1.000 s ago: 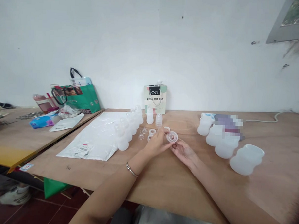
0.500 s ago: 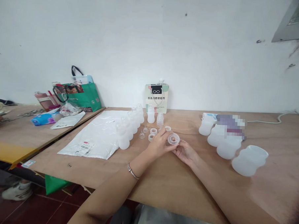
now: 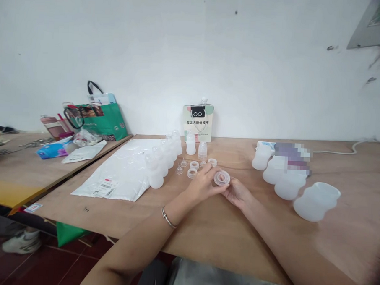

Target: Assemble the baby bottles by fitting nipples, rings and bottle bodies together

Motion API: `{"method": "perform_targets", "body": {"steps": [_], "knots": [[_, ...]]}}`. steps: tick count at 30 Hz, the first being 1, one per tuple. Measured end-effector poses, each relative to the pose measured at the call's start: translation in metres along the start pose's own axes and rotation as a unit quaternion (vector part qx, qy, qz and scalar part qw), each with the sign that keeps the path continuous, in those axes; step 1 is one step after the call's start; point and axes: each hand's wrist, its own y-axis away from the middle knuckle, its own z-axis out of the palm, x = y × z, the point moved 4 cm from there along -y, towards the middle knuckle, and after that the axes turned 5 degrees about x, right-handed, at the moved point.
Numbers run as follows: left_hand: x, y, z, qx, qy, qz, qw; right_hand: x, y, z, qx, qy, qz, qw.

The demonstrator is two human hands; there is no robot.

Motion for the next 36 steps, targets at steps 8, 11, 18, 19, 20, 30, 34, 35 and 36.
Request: {"method": "perform_targets", "body": {"steps": [8, 11, 18, 19, 20, 30, 34, 35, 36], "knots": [[-0.008, -0.008, -0.007, 0.009, 0.035, -0.051, 0.998, -0.002, 0.0, -0.004, 0.023, 0.073, -0.073, 0.994], [-0.017, -0.007, -0.004, -0.025, 0.089, -0.105, 0.99, -0.007, -0.001, -0.007, 0.058, 0.1, -0.118, 0.986], [-0.036, 0.007, 0.018, -0.127, 0.176, -0.177, 0.96, -0.025, 0.007, 0.002, 0.084, 0.292, -0.298, 0.905], [-0.036, 0.007, 0.02, -0.136, 0.174, -0.163, 0.961, -0.027, 0.01, 0.006, 0.066, 0.35, -0.332, 0.873], [-0.036, 0.007, 0.021, -0.141, 0.169, -0.149, 0.964, -0.027, 0.012, 0.01, 0.045, 0.401, -0.361, 0.841], [-0.033, 0.001, 0.014, -0.134, 0.101, -0.166, 0.972, -0.122, 0.002, -0.019, 0.232, 0.58, -0.424, 0.656], [-0.032, 0.0, 0.013, -0.119, 0.091, -0.151, 0.977, -0.186, -0.032, -0.052, 0.308, 0.75, -0.245, 0.532], [-0.032, 0.0, 0.013, -0.117, 0.091, -0.15, 0.978, -0.193, -0.041, -0.06, 0.307, 0.771, -0.189, 0.525], [-0.032, -0.001, 0.013, -0.116, 0.092, -0.15, 0.978, -0.197, -0.048, -0.066, 0.308, 0.778, -0.158, 0.524]]}}
